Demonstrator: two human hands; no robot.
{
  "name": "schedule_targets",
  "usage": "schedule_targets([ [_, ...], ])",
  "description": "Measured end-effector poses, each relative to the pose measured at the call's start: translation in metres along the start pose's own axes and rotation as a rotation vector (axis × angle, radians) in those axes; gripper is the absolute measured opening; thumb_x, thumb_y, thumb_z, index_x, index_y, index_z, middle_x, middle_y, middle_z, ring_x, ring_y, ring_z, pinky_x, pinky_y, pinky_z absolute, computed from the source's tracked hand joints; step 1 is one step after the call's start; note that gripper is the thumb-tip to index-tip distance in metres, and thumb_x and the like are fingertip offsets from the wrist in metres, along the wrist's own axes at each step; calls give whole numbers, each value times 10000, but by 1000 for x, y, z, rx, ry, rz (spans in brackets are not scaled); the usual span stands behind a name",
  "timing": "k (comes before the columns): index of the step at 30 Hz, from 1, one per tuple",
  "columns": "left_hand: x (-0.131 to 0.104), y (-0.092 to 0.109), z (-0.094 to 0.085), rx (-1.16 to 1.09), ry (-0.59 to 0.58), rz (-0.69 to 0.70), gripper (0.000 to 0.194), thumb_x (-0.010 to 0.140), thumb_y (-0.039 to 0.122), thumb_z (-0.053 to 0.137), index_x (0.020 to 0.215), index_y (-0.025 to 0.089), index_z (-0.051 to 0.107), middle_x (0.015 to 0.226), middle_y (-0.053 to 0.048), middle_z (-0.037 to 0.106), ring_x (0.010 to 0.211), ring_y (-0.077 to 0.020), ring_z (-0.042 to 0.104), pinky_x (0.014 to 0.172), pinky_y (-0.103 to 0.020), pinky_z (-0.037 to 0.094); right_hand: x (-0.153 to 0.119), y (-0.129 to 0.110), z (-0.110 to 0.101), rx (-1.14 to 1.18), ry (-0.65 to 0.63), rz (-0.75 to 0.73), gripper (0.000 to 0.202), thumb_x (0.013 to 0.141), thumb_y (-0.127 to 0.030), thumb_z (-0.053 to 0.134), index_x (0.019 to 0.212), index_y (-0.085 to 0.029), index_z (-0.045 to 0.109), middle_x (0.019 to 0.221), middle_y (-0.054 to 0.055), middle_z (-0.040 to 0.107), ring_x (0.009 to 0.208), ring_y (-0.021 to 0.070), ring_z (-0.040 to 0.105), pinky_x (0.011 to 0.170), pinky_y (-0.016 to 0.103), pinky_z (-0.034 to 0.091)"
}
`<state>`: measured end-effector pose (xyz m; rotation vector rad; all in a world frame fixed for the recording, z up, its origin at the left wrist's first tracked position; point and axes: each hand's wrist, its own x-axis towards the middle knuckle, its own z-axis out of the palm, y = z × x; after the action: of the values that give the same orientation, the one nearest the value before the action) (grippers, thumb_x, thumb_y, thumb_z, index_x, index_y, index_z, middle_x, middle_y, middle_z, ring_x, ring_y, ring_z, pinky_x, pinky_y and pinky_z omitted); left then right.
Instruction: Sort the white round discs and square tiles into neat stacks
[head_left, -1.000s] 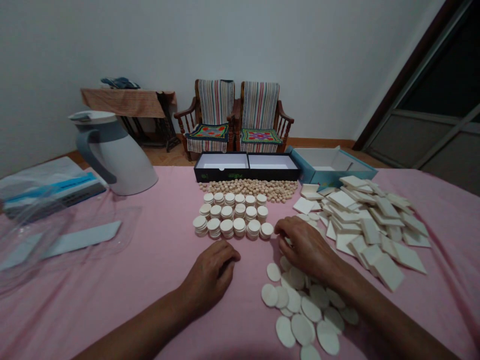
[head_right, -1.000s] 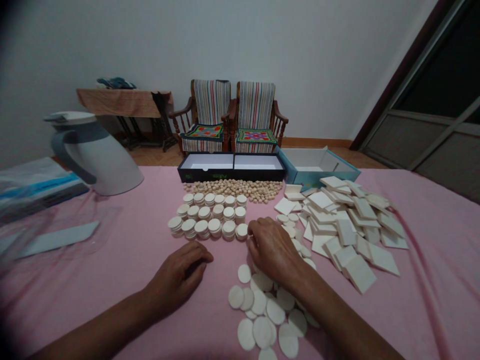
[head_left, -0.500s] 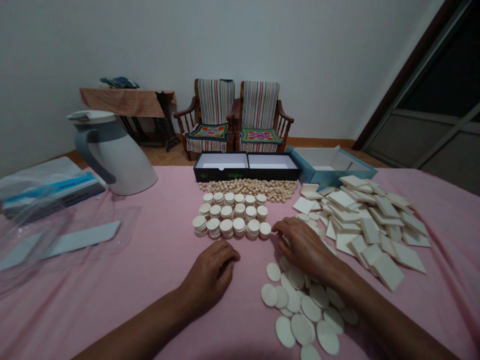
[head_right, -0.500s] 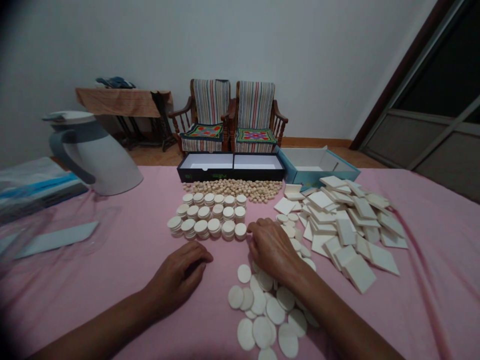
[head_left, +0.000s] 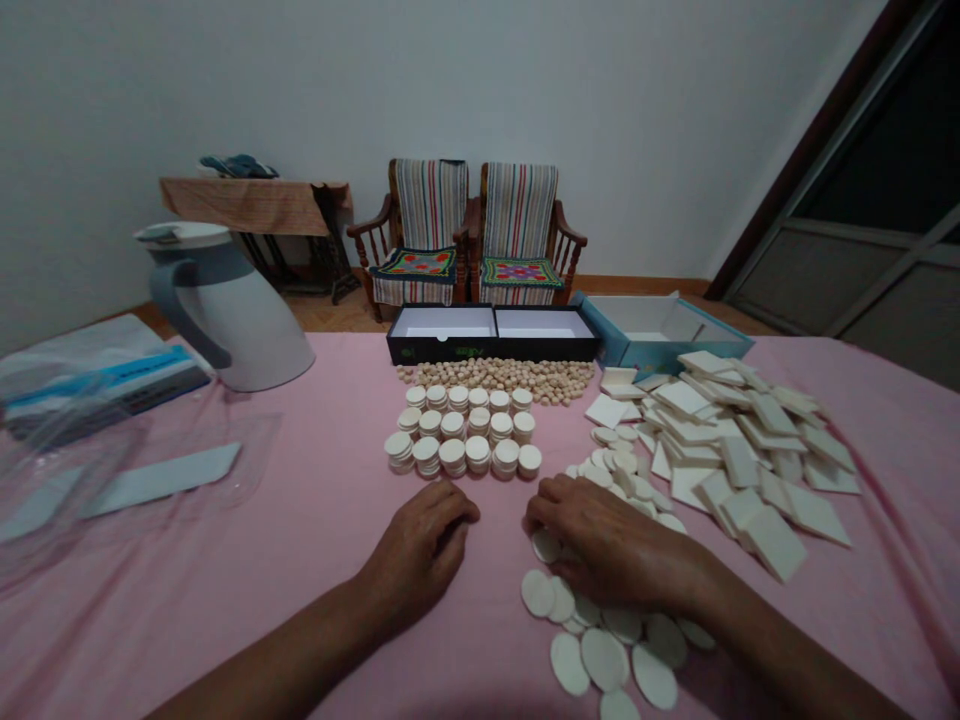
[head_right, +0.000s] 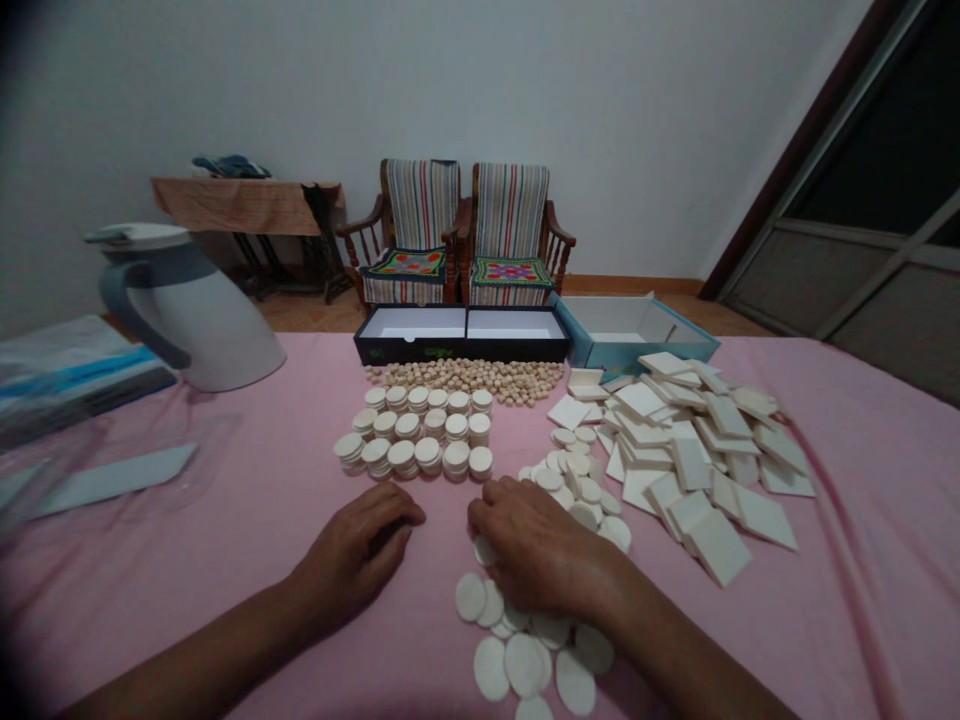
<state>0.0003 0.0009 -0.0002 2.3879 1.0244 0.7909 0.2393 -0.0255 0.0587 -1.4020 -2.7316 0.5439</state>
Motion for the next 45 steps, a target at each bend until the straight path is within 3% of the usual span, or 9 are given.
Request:
schedule_targets([
  [5,-2,-1,0,0,1,-1,202,834,72,434,922,174,586,852,-54,574,806,-164,532,721,-302,446,4,-5,13,-173,91,-1,178,786,-86,448,903,-166,556,912,78,565,817,194,496,747,333,350],
  [9,-1,-1,0,13,7,7,203,836,78,429,917,174,590,850,-58,575,801,-165,532,714,-301,448,10,-3,7,-62,162,26,139,756,-132,496,886,-165,532,897,69,540,805,179,496,729,307,372],
  [16,1,1,-1,11,6,11,214,829,72,423,911,178,589,847,-56,574,806,-170,538,716,-303,452,29,17,1,210,624,108,185,727,-110,532,893,-189,531,861,38,507,818,172,492,708,287,404],
  [25,-1,0,0,6,0,2,206,819,68,440,912,170,592,853,-57,576,802,-167,536,720,-299,450,37,24,10,219,674,106,166,779,-156,558,944,-166,564,873,52,529,826,174,514,727,298,419],
  [28,-1,0,0,7,5,4,209,821,67,437,910,168,597,849,-60,578,806,-171,536,724,-305,451,28,22,2,241,604,86,72,800,-166,532,864,-173,563,825,31,538,769,152,515,700,284,412],
  [30,0,1,0,4,9,5,210,823,68,436,914,167,598,849,-62,580,807,-171,537,723,-306,454,19,17,-4,281,426,25,57,800,-150,519,823,-179,563,791,12,544,732,134,514,677,264,407],
  [33,0,2,0,-8,10,0,208,825,70,436,908,171,599,851,-61,586,807,-168,541,725,-306,460,6,4,-10,310,119,-100,233,727,-144,598,953,-196,582,913,16,573,818,143,534,731,262,420],
  [36,1,3,0,-9,10,-8,210,824,74,436,907,176,600,847,-60,590,806,-170,543,726,-309,465,0,-6,-8,263,-64,-150,396,671,-147,646,1055,-211,573,1021,34,562,901,168,539,774,273,425],
  [45,1,2,-1,1,16,9,208,829,87,427,896,176,603,835,-63,591,799,-171,546,717,-308,471,6,-5,-2,219,-40,-131,339,664,-121,562,997,-186,568,948,45,564,853,174,533,745,276,418],
])
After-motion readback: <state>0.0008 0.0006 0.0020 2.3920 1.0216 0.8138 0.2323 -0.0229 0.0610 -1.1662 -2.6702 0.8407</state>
